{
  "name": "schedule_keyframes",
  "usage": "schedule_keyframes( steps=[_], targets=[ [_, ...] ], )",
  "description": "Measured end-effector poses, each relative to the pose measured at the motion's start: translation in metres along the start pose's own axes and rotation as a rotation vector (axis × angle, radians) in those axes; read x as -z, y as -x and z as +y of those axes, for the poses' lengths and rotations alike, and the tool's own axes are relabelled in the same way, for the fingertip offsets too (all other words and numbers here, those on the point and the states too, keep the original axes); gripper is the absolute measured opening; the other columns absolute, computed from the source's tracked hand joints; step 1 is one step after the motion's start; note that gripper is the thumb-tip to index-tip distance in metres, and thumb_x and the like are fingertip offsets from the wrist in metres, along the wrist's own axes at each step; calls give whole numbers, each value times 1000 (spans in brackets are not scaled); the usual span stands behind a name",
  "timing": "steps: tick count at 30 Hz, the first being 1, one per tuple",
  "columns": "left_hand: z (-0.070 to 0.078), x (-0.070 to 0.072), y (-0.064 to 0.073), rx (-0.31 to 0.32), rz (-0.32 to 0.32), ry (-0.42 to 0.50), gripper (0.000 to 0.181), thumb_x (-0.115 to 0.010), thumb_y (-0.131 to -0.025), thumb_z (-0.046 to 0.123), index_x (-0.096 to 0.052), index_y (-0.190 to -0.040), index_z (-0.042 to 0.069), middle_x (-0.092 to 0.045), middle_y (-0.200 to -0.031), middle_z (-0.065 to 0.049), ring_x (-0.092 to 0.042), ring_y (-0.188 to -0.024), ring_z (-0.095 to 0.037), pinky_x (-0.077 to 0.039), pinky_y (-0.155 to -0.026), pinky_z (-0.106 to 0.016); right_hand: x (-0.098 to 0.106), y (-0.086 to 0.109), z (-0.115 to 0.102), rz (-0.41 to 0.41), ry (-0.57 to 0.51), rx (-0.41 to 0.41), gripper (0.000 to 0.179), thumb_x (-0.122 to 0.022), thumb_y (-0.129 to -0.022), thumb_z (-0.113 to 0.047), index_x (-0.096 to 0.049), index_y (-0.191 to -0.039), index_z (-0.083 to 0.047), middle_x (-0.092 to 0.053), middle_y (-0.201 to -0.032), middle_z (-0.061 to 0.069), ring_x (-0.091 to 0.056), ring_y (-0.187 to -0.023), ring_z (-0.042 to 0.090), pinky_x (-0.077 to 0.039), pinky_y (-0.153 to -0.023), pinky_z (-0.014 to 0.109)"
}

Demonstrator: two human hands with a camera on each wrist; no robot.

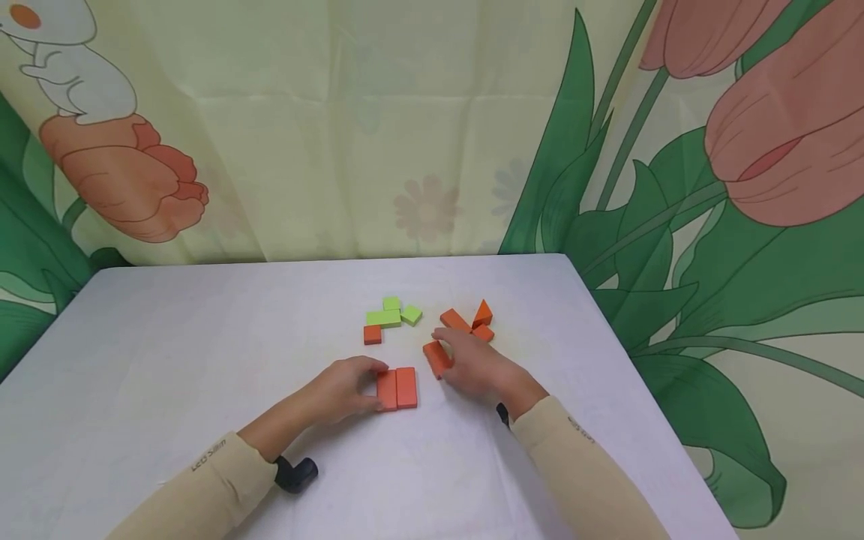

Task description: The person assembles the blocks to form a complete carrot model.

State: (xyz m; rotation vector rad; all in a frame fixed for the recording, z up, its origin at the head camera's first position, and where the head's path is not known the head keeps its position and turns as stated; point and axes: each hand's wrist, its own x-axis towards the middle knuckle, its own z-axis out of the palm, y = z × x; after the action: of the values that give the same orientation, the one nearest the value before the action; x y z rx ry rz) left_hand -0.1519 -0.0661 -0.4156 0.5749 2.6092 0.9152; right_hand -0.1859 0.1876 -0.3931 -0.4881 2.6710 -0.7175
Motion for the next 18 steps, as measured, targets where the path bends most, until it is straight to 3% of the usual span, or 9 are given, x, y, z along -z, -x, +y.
schedule_keyframes(
  steps=[2, 5, 12, 18],
  targets=[
    [0, -1, 0, 7, 0, 3, 56, -83, -85, 21, -61, -134, 6, -63, -127, -4, -55, -122, -25, -44, -103, -43, 1, -2, 2, -18, -16, 0, 68, -72, -88, -5, -44, -150, -6, -64, -105, 6, -57, -81, 19, -50, -73, 33],
    [1, -1, 0, 12, 2, 5, 56, -83, -84, 22, -61, -134, 7, -63, -127, -4, -55, -122, -25, -44, -103, -43, 1, -4, 4, -48, -38, -19, 65, -73, -89, -7, -46, -148, -6, -60, -80, 3, -56, -72, 16, -47, -68, 31],
    [2, -1, 0, 19, 2, -2, 57, -83, -84, 22, -62, -134, 7, -63, -126, -4, -55, -122, -25, -45, -103, -43, -3, -2, 5, -49, -61, -85, 60, -76, -87, -10, -54, -143, -10, -58, -81, 3, -54, -76, 17, -45, -67, 32],
    [2, -1, 1, 17, -2, -2, 56, -83, -84, 22, -61, -134, 7, -63, -126, -4, -55, -122, -26, -45, -103, -43, -9, 8, 0, -38, -51, -94, 56, -80, -85, -12, -60, -137, -14, -60, -99, -1, -54, -93, 17, -48, -77, 33]
  ],
)
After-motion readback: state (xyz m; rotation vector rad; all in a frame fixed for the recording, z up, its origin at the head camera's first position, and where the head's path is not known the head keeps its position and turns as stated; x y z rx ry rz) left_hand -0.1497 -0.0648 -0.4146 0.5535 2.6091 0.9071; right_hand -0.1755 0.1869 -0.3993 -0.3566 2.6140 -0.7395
